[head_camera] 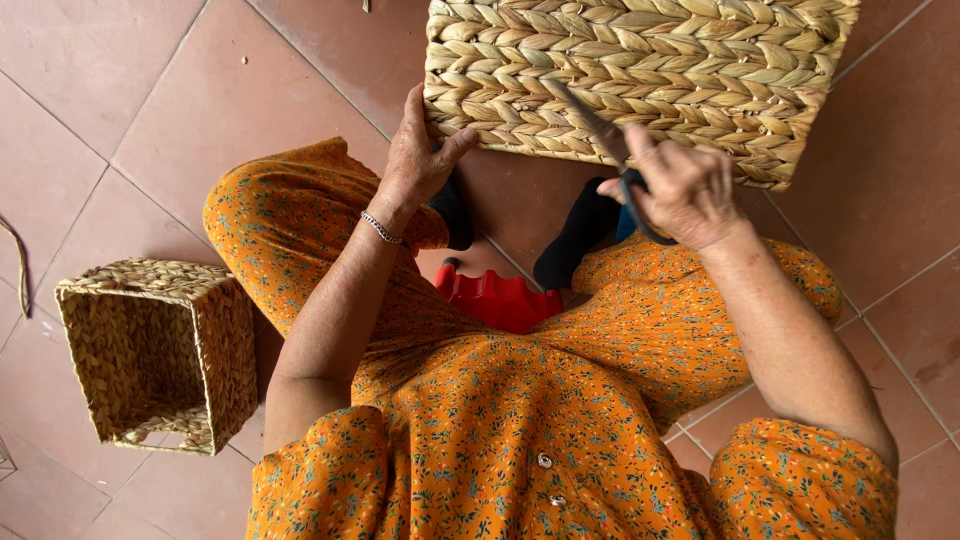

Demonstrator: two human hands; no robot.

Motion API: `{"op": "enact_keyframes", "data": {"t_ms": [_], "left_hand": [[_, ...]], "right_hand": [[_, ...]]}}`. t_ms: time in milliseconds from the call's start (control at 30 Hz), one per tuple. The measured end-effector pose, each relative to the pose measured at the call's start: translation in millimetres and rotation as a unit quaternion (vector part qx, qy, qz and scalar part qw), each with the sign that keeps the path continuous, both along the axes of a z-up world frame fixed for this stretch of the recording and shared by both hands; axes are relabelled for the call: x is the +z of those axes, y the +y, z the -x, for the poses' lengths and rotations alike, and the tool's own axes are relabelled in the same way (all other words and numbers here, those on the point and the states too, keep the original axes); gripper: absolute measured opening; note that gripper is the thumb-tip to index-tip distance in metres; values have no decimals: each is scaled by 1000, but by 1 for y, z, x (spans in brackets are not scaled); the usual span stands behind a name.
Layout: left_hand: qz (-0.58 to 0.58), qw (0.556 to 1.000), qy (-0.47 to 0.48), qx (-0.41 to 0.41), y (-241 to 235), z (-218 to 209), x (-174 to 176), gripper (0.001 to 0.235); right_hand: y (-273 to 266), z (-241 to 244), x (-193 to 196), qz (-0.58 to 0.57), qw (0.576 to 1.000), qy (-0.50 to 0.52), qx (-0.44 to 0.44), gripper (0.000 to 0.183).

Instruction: The person trims the edges of a woven basket using shears. They rotate the basket to cut along the rim and sides, removing excess material to create a clean finish.

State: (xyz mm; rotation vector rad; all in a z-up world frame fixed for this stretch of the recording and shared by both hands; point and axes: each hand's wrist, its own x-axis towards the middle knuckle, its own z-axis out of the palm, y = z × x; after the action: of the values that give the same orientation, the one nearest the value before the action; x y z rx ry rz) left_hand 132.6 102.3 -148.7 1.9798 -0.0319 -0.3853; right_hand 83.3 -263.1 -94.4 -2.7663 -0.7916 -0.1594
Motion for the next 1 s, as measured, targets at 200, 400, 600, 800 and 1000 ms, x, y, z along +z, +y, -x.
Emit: {"op": "enact_keyframes", "data": {"t_ms": [200,400,600,800,1000], "left_hand": [[-301,880,-366,13,-17,-2,25,93],[-143,889,-402,-169,-86,-39,19,19],[-318,790,-468,-236,-127,-72,-4,32],[-380,748,-412,-355,-130,-84,-2,24],[-410,690,-467,-371,-127,-85,14,35]], "right_hand": [[-40,6,37,-2,991,-7,-134,62],[-53,18,54,29,993,14,-111,69],[-59,29,50,29,996,6,-88,74],[-54,22,44,13,998,-2,-64,76],[-55,16,41,42,998,-26,-41,74]]}}
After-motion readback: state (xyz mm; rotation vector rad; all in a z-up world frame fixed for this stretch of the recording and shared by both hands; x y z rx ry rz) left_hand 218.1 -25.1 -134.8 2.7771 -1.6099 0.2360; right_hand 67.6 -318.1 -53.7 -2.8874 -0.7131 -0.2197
